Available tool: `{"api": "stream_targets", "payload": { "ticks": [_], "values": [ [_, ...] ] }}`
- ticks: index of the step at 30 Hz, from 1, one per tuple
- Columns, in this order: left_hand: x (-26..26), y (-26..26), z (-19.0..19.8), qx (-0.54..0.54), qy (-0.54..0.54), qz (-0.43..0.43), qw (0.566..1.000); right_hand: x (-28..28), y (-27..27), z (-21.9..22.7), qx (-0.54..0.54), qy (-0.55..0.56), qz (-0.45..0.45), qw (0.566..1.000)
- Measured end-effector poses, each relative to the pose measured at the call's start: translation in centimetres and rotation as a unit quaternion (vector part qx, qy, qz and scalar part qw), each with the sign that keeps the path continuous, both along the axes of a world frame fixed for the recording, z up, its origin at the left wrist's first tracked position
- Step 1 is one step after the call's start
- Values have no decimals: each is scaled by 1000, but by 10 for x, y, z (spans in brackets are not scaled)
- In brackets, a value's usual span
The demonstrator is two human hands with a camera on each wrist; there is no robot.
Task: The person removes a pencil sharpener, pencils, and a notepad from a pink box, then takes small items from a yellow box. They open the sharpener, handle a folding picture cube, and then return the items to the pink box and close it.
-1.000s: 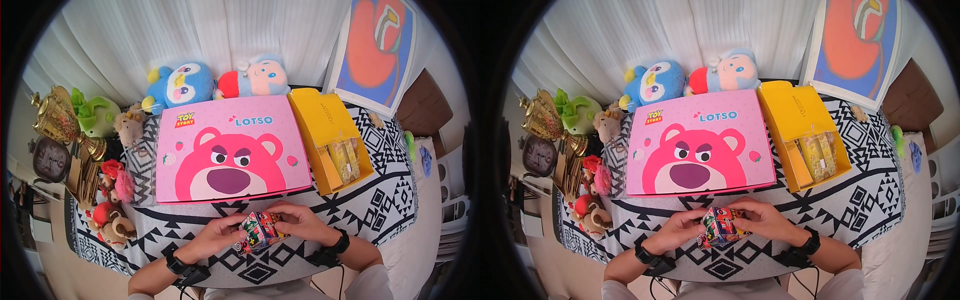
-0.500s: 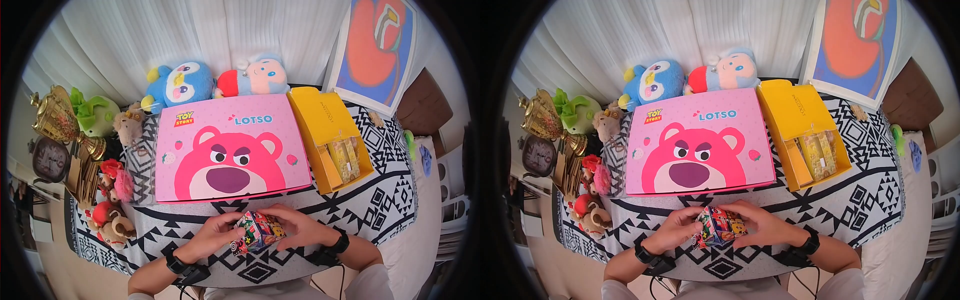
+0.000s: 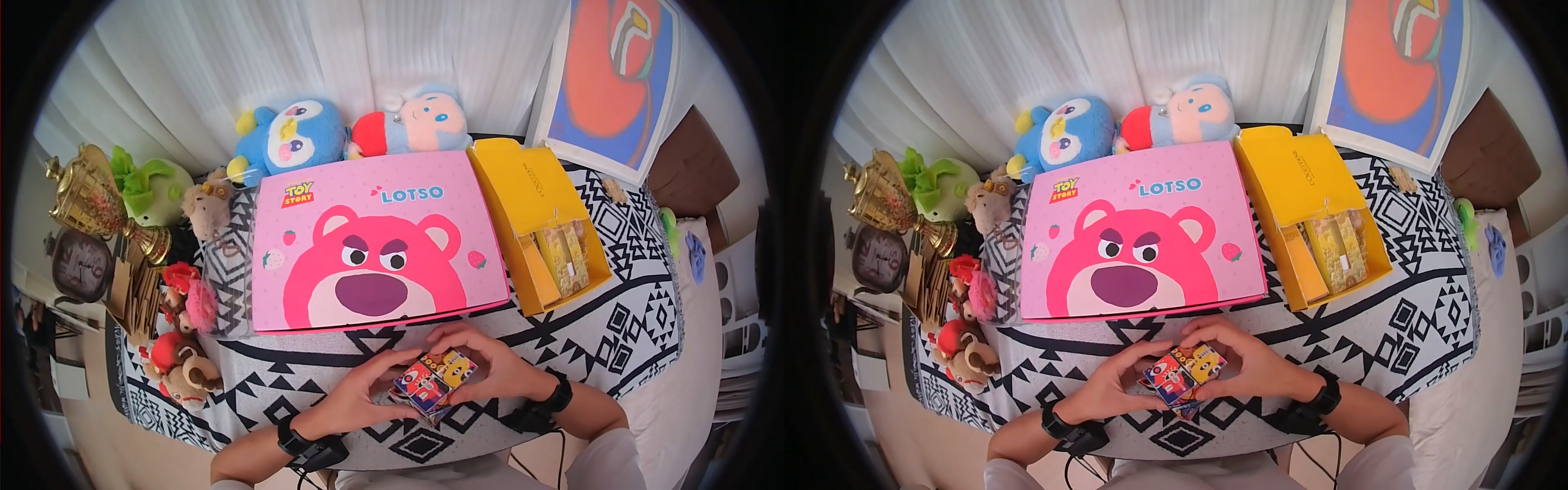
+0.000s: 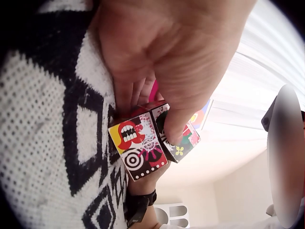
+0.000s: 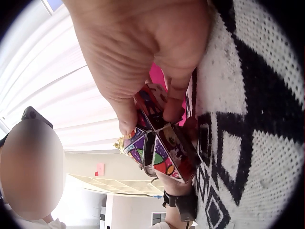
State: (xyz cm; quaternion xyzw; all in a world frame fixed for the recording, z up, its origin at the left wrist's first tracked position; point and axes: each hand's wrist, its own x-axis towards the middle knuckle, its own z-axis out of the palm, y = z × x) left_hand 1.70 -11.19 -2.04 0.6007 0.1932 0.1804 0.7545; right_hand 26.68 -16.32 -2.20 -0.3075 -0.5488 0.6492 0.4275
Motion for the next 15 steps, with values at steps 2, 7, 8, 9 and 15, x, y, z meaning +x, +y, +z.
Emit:
{"api": "stream_targets", "payload": {
  "ticks": [2,7,8,9,15],
  "values": [
    [3,-2,2,-28,4,3,1000,6,2,3,38,-65,30,997],
    [4,-5,3,-17,9,-2,1000,1,-2,5,-52,-57,27,997],
    [4,-7,2,-17,9,-2,1000,-1,-4,4,-52,-57,27,997],
    [3,-8,2,-31,12,23,999,-3,-5,3,-110,6,18,994],
    [5,-8,-8,43,-2,96,995,-4,-7,2,-103,21,25,994]
  ]
}}
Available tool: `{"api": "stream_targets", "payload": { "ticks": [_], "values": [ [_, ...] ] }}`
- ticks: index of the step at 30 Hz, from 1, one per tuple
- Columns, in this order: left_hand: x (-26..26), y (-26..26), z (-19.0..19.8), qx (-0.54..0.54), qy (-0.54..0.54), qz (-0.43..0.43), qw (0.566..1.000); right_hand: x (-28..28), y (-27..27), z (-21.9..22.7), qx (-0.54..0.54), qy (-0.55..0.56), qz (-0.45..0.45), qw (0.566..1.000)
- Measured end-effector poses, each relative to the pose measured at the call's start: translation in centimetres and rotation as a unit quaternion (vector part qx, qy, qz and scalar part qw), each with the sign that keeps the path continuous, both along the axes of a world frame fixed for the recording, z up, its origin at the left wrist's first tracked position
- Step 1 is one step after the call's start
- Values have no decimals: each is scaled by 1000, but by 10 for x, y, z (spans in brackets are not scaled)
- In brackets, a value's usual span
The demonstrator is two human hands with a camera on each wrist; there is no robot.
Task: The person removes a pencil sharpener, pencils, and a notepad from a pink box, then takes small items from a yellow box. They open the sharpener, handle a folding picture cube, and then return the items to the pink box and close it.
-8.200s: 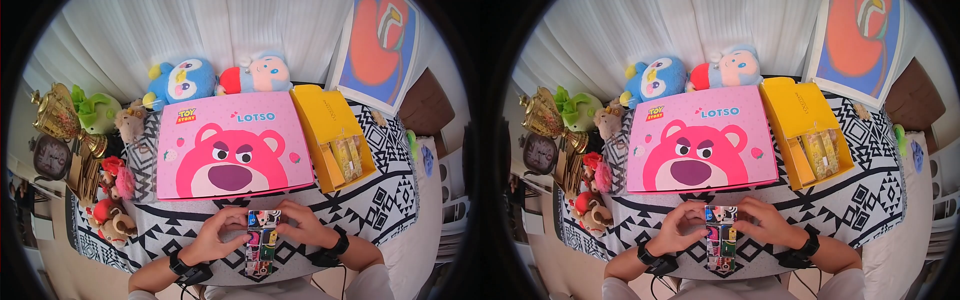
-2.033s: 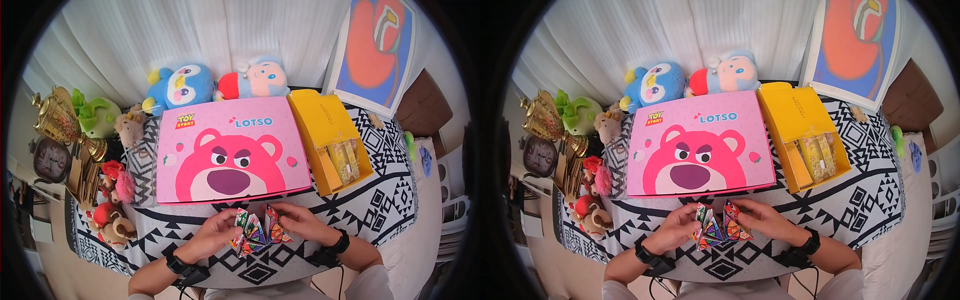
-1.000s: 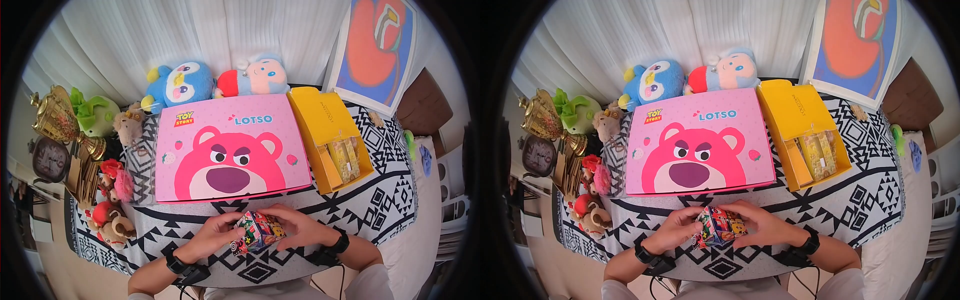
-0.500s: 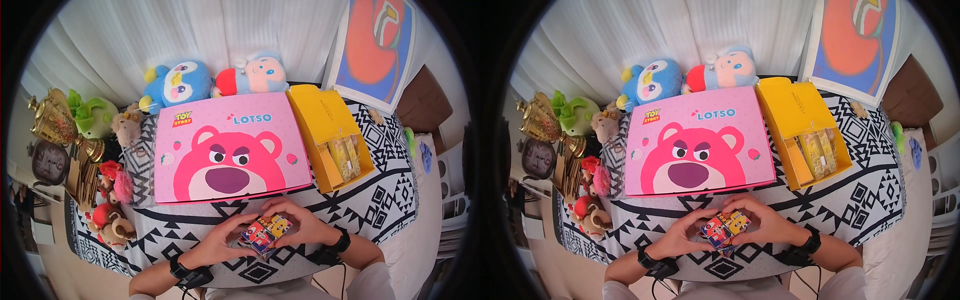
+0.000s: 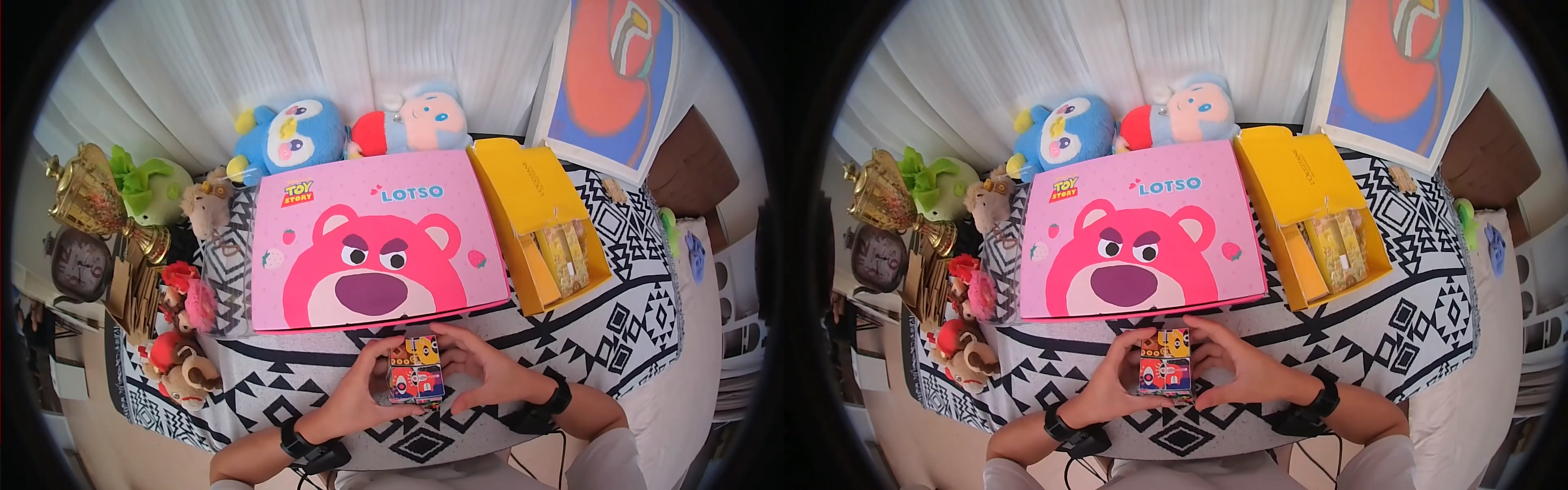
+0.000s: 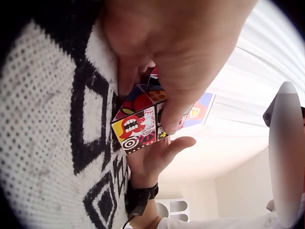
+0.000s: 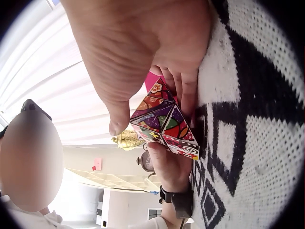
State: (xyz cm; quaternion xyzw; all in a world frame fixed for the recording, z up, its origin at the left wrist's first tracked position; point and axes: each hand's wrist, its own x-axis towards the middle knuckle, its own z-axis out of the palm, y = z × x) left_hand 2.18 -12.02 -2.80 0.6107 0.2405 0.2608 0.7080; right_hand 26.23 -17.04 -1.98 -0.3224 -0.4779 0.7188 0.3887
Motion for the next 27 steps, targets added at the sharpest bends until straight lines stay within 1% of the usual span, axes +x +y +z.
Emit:
{"api": "stream_targets", "payload": {
  "ticks": [1,2,4,6,7,8,12,14,17,20,22,23,25,26,27],
  "values": [
    [0,-1,1,6,5,-6,1000,-1,-1,-1,6,-8,-13,1000],
    [0,-2,1,11,10,-12,1000,-2,-1,1,5,-8,-13,1000],
    [-2,-3,2,8,13,-20,1000,-3,-2,5,15,-53,0,998],
    [-3,-2,2,8,14,-29,999,-4,-2,6,17,-62,-5,998],
    [-3,-1,3,-31,-15,-30,999,-4,-1,6,19,-71,-9,997],
    [-3,0,3,-69,-45,-31,996,-3,-1,6,21,-71,-9,997],
    [-3,-2,7,-79,-27,-22,996,-4,-2,6,27,-66,-16,997],
    [-2,-1,9,-64,-31,-15,997,-3,-2,6,33,-67,-19,997],
    [-1,0,11,-75,-44,6,996,-1,-1,4,12,-59,-11,998],
    [-2,1,9,-79,-46,5,996,-3,-1,5,26,-50,-22,998],
    [-3,3,6,-80,-44,0,996,-3,-1,6,30,-60,-52,996],
    [-4,4,5,-81,-42,-4,996,-2,0,8,31,-61,-52,996],
    [-4,4,7,-66,-44,-11,997,1,1,12,44,-148,1,988],
    [-5,4,8,-52,-44,-19,997,3,2,11,43,-147,1,988],
    [-5,4,8,-54,-43,-20,997,6,3,11,66,-182,24,981]
  ]
}}
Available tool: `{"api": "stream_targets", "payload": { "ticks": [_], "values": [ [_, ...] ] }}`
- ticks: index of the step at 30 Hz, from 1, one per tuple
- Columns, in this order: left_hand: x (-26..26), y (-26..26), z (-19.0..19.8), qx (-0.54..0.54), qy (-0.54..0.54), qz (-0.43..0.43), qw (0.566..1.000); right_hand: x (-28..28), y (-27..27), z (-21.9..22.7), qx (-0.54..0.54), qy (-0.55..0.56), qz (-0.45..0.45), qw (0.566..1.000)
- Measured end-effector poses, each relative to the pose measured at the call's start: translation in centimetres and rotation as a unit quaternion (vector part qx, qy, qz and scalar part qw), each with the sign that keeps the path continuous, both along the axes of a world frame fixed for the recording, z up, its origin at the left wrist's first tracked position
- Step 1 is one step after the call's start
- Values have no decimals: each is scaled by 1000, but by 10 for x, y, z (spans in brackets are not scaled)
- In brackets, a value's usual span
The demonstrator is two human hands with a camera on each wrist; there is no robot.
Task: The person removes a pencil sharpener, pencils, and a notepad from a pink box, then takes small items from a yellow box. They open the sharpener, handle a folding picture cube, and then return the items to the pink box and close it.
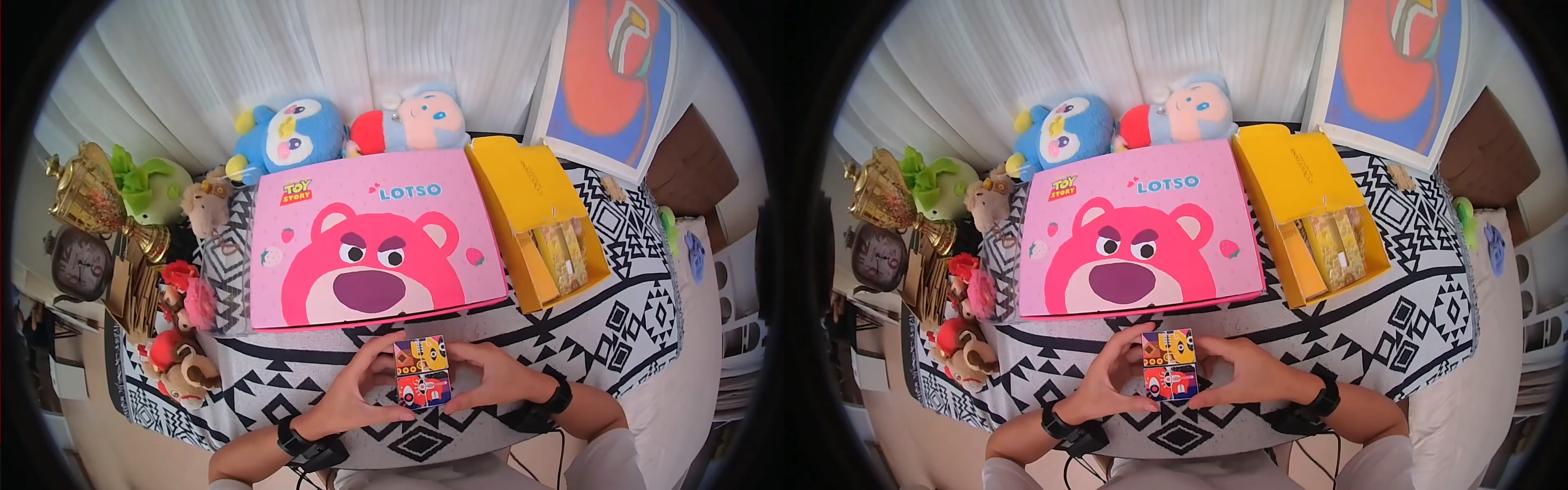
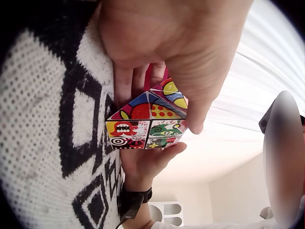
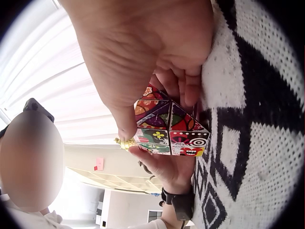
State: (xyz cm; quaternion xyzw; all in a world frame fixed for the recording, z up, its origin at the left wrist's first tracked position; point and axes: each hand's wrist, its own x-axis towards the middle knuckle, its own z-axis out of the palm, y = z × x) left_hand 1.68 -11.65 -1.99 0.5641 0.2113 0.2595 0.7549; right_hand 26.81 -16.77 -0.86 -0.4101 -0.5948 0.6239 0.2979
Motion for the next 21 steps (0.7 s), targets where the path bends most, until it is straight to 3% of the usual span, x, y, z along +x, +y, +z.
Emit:
{"api": "stream_targets", "payload": {
  "ticks": [1,5,8,13,18,21],
  "values": [
    [0,0,0,-5,-12,-3,1000,1,0,0,20,-37,25,999],
    [0,2,3,-61,-46,-13,997,1,0,2,4,-18,20,1000],
    [0,3,4,-99,-41,-9,994,-2,-4,-1,-19,65,-46,997],
    [2,3,4,-92,-51,-13,994,2,-4,0,-70,23,-21,997],
    [2,4,1,-51,-58,-13,997,1,-3,2,-44,56,-35,997],
    [1,3,-2,-94,-78,-9,993,1,-4,2,-61,47,-33,996]
  ]
}}
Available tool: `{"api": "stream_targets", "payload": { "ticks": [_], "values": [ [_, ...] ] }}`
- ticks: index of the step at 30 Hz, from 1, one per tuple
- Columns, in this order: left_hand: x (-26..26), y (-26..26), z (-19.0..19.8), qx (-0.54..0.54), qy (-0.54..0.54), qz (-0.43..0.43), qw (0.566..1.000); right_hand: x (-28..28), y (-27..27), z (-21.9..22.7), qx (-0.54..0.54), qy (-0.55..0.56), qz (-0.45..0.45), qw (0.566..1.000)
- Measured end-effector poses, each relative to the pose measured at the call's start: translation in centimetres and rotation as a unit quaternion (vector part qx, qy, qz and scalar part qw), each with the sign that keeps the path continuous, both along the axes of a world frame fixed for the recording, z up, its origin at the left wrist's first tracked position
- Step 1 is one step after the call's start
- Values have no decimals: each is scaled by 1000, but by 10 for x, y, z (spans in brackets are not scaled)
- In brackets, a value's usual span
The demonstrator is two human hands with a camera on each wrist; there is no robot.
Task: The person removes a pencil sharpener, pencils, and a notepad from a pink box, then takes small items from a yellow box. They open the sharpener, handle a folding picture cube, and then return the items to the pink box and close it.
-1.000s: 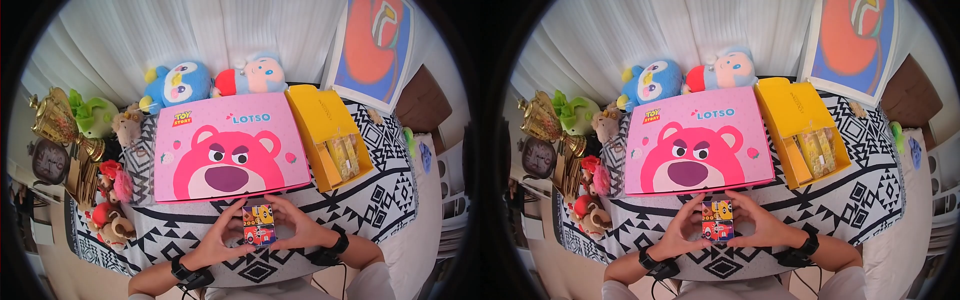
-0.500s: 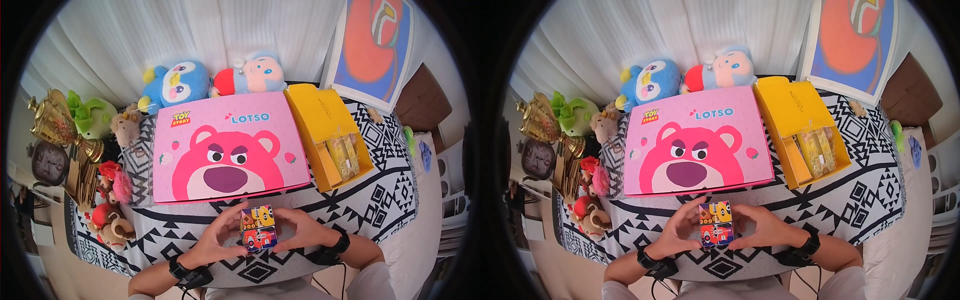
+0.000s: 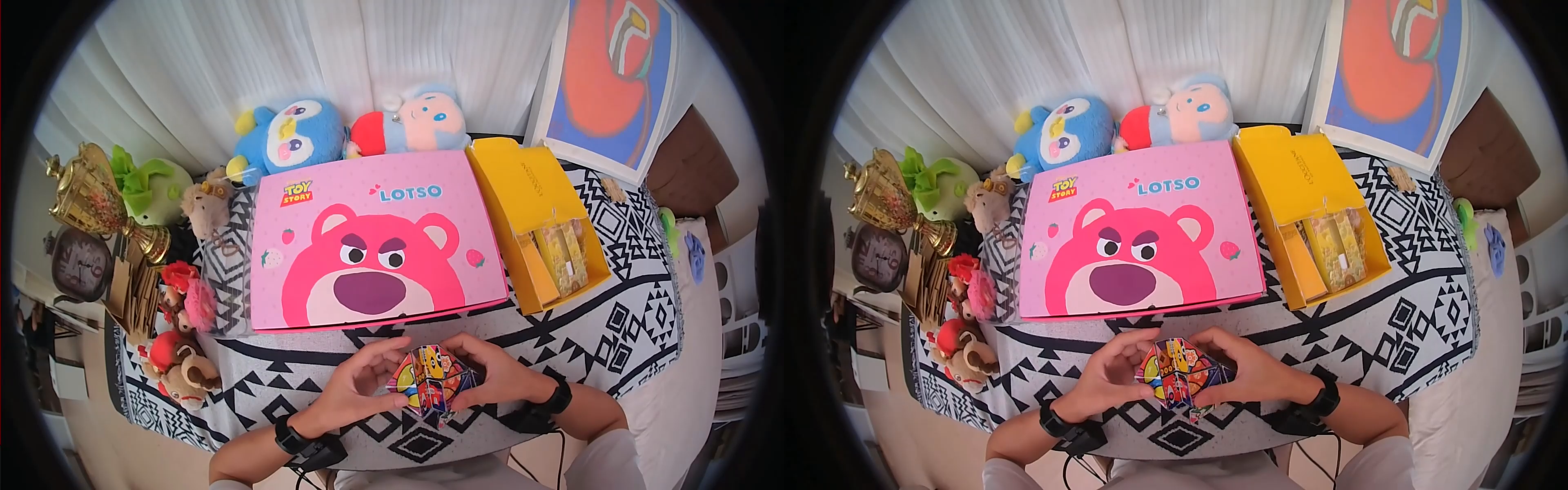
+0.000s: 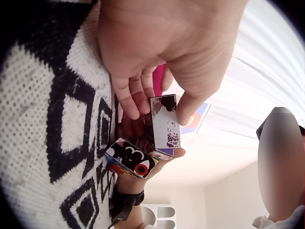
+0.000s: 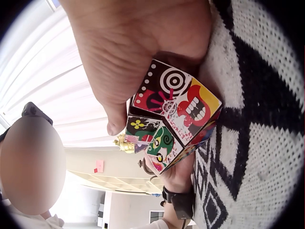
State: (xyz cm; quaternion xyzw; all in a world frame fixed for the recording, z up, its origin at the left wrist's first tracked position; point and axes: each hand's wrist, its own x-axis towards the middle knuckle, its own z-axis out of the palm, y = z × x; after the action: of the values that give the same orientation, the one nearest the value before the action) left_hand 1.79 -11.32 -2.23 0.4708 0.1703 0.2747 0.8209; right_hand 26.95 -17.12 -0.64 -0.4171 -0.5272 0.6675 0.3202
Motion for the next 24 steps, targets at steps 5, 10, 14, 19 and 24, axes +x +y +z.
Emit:
{"api": "stream_targets", "payload": {
  "ticks": [5,10,14,19,24],
  "values": [
    [1,1,2,-30,14,28,999,1,0,-6,-2,79,-30,996],
    [-2,3,-4,-39,22,29,999,7,3,-2,-68,173,0,983],
    [-3,3,-1,-56,27,21,998,1,1,-5,-27,157,2,987],
    [-6,5,-8,-19,1,-1,1000,0,3,-1,-18,134,11,991],
    [-2,0,7,-37,77,21,996,1,5,-2,-9,100,24,995]
  ]
}}
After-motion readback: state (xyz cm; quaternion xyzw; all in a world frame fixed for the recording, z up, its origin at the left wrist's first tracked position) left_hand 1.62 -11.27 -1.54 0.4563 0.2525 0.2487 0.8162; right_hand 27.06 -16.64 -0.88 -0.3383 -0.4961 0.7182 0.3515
